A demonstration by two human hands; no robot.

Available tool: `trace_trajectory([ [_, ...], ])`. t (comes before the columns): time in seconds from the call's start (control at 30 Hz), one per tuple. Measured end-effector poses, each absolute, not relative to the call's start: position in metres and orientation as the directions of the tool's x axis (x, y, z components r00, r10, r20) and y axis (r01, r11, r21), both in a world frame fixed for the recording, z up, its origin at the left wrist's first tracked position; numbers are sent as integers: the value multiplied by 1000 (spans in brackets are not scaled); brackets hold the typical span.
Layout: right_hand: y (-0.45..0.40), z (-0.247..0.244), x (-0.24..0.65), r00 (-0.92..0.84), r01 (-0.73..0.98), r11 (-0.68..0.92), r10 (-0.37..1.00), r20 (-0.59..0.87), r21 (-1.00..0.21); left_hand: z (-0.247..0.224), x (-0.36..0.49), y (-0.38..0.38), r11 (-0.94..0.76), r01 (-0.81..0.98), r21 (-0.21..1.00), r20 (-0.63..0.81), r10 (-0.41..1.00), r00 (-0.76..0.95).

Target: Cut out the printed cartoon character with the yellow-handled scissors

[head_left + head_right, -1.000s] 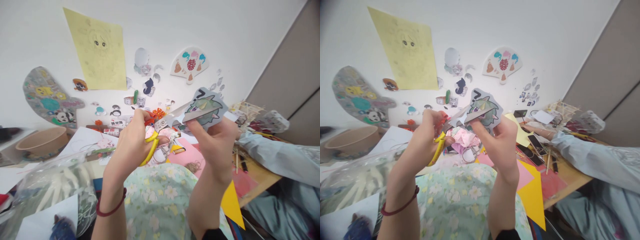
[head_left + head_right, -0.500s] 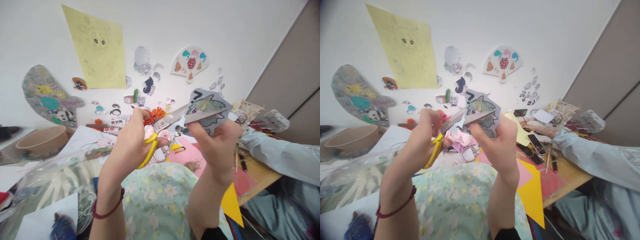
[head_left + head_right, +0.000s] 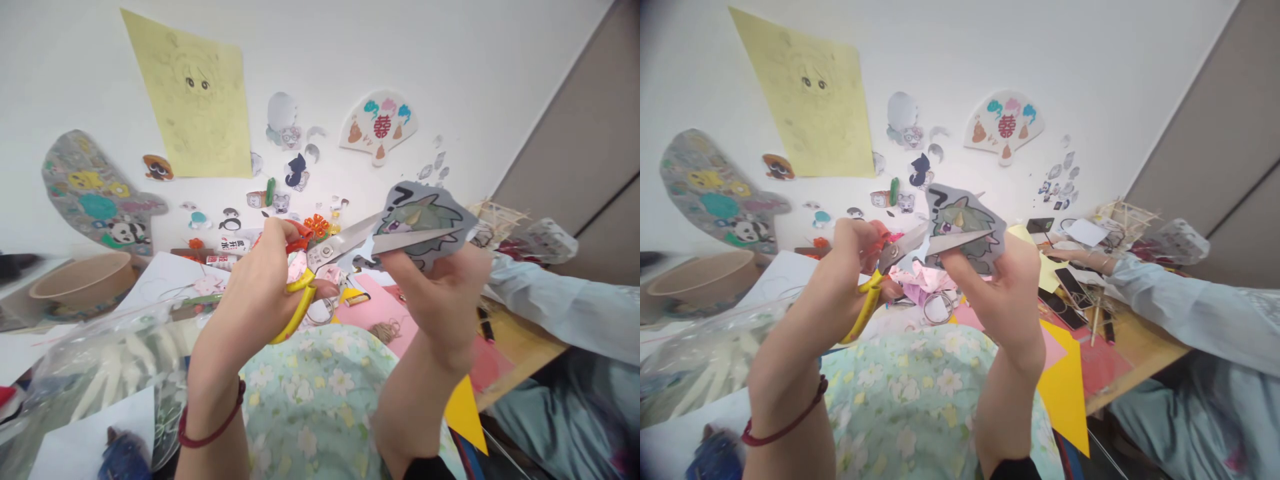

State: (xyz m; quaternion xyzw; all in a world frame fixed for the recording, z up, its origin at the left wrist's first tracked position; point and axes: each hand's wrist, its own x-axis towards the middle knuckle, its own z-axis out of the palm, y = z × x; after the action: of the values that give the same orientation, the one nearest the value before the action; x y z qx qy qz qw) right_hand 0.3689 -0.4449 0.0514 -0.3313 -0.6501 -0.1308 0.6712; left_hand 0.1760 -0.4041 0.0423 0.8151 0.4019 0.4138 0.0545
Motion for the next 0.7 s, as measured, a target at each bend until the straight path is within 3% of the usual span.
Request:
trace_trajectory([
  [0.17,-443,51,368,126,608,753,221,967,-251,38,176,-401,-728,571,380,686,636,354],
  [0.43,-446,51,363,149,583,762,241,959,-282,28,176,-396,-746,507,432,696,633,339],
  [0.7,-438,49,360,172,547,805,159,972,-228,31,176,-400,-752,505,424,703,624,340],
])
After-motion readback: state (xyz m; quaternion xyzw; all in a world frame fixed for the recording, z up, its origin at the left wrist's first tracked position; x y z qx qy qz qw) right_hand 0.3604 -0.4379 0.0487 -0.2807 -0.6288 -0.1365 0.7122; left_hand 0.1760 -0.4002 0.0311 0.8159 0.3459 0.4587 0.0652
